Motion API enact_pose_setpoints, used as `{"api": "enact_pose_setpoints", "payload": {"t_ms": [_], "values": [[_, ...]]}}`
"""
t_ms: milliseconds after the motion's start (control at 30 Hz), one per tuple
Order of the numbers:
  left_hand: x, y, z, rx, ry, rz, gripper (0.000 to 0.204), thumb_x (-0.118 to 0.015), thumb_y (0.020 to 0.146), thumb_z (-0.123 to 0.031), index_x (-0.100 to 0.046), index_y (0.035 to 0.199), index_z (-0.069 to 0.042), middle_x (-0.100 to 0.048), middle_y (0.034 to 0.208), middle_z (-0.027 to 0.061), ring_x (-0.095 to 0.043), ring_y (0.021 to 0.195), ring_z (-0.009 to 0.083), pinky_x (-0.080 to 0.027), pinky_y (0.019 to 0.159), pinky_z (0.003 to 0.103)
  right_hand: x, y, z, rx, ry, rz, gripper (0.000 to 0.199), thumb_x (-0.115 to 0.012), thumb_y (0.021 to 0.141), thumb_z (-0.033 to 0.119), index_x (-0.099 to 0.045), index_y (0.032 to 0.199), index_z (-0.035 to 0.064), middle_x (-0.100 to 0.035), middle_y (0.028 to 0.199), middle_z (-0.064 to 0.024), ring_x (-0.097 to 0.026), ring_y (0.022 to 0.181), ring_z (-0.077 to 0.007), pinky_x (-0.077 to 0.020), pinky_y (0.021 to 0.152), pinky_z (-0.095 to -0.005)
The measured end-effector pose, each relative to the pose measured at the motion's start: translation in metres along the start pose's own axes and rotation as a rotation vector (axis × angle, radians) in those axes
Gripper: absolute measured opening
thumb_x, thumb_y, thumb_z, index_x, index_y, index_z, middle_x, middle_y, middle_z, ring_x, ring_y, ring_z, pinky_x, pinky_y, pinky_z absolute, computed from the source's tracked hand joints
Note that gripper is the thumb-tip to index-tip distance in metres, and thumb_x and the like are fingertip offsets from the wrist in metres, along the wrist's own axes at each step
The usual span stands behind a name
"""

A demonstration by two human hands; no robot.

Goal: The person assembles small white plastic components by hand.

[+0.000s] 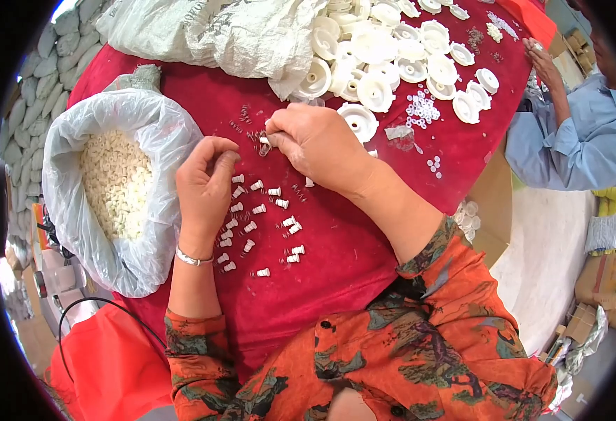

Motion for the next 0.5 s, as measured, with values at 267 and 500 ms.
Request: {"api": "enact_pose_setpoints", "payload": {"t_ms": [267,500], "values": [[-0.016,0.001,-0.025,-0.244,0.366,0.088,0.011,-0.065,0.077,-0.002,-0.063,0.087,-0.004,-0.058,0.077,0.0115,-0.059,0.072,0.0292,-0.048,0.065,0.037,-0.002,-0.007,0.0,-0.017,-0.411,0.028,0.016,-0.068,0.078,0.01,-0.064,0.093,0.0045,-0.06,0.083,-0.0124,-0.062,0.071,-0.0317,-0.0501,0.063,-0.0387],[-0.053,-0.01,-0.033,-0.36,0.713,0.211,0.015,-0.069,0.07,-0.008,-0.059,0.081,-0.004,-0.055,0.08,0.0115,-0.057,0.08,0.0313,-0.047,0.069,0.043,-0.023,-0.009,0.006,0.007,-0.473,0.069,0.018,-0.067,0.075,0.009,-0.059,0.092,0.0072,-0.058,0.084,-0.012,-0.062,0.074,-0.0336,-0.0508,0.063,-0.0426]]}}
Point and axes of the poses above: each hand's wrist, its own y-axis towards the middle knuckle, its own x-axis out of the back of the hand, z = x × y, the point moved 10 cm from there along y, towards the middle knuckle
